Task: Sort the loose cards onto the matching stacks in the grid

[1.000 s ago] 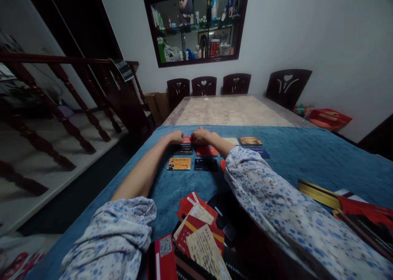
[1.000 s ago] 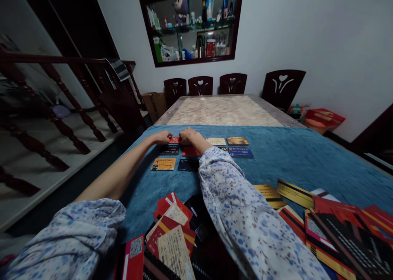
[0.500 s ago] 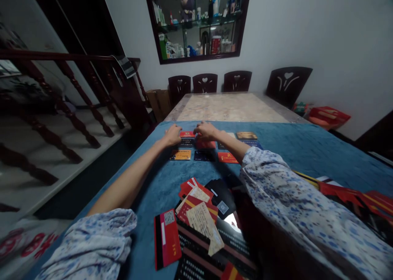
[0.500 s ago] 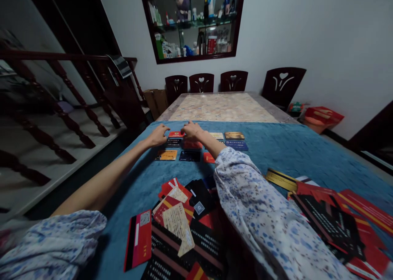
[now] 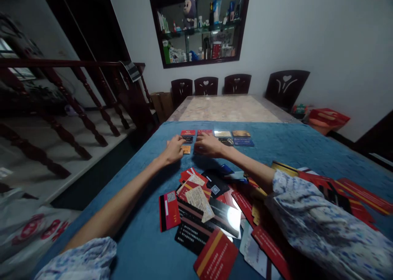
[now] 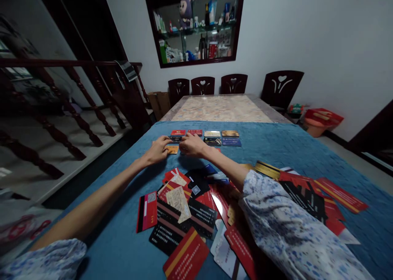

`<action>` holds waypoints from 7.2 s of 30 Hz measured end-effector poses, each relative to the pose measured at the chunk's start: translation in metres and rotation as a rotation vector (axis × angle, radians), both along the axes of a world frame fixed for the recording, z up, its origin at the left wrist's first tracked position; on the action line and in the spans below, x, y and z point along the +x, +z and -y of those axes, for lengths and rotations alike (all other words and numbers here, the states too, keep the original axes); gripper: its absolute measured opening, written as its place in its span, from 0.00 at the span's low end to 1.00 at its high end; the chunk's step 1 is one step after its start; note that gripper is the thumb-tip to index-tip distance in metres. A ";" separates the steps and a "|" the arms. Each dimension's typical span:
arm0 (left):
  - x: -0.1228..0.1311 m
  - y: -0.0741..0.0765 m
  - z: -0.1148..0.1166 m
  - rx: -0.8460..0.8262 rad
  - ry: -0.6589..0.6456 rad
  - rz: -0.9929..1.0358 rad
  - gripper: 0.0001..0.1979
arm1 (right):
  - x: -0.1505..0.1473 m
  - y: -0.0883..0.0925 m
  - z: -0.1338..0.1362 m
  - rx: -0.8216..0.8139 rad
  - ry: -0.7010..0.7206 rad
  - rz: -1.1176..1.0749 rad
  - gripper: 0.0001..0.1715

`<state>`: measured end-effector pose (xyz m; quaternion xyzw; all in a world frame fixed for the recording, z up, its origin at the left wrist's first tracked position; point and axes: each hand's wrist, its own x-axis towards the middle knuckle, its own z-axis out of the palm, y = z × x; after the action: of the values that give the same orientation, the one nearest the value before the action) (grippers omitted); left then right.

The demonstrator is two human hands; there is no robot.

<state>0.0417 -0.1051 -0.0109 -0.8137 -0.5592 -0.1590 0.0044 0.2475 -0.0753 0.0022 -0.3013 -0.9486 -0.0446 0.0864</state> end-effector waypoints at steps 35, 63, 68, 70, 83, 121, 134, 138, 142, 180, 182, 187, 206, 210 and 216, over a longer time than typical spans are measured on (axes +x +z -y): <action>-0.036 0.010 0.091 -0.256 0.088 0.030 0.11 | -0.050 -0.036 0.104 -0.032 0.394 0.019 0.17; -0.025 0.011 0.117 -0.425 -0.103 -0.161 0.17 | -0.038 -0.050 0.092 -0.039 0.110 -0.100 0.17; -0.025 0.007 0.112 -0.310 0.097 -0.169 0.05 | -0.038 -0.050 0.092 -0.041 0.026 -0.147 0.18; -0.019 0.005 0.112 -0.312 0.146 -0.154 0.11 | -0.038 -0.049 0.091 -0.051 -0.025 -0.152 0.18; -0.001 -0.004 0.113 -0.276 0.309 -0.199 0.16 | -0.037 -0.049 0.089 -0.122 -0.073 -0.192 0.18; -0.046 0.011 0.089 -0.334 0.007 0.569 0.10 | -0.032 -0.070 0.071 -0.005 -0.023 -0.583 0.08; -0.034 0.003 0.091 -0.239 0.002 0.383 0.13 | -0.032 -0.066 0.072 -0.056 -0.014 -0.577 0.10; -0.033 -0.003 0.089 -0.215 -0.015 0.384 0.13 | -0.032 -0.069 0.070 -0.059 -0.011 -0.588 0.10; -0.034 -0.006 0.087 -0.188 -0.031 0.397 0.12 | -0.032 -0.070 0.069 -0.063 -0.008 -0.592 0.12; -0.031 -0.030 0.078 -0.178 0.010 0.942 0.16 | -0.031 -0.063 0.071 -0.044 -0.076 -0.677 0.13; -0.032 -0.032 0.076 -0.152 0.033 0.930 0.15 | -0.031 -0.061 0.072 -0.013 -0.098 -0.653 0.14; -0.030 -0.035 0.074 -0.098 0.044 0.900 0.13 | -0.029 -0.059 0.073 0.032 -0.149 -0.574 0.15; -0.020 -0.050 0.079 0.085 0.015 0.509 0.17 | -0.029 -0.065 0.073 0.094 -0.285 -0.445 0.17; -0.021 -0.055 0.077 0.094 0.003 0.497 0.18 | -0.029 -0.062 0.076 0.052 -0.324 -0.387 0.22; -0.020 -0.057 0.076 0.109 0.002 0.430 0.23 | -0.029 -0.053 0.081 -0.004 -0.362 -0.243 0.28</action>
<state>0.0221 -0.1811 -0.0682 -0.7589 -0.5387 -0.3590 -0.0706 0.2185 -0.1561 -0.0510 -0.4703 -0.8616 -0.0207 0.1900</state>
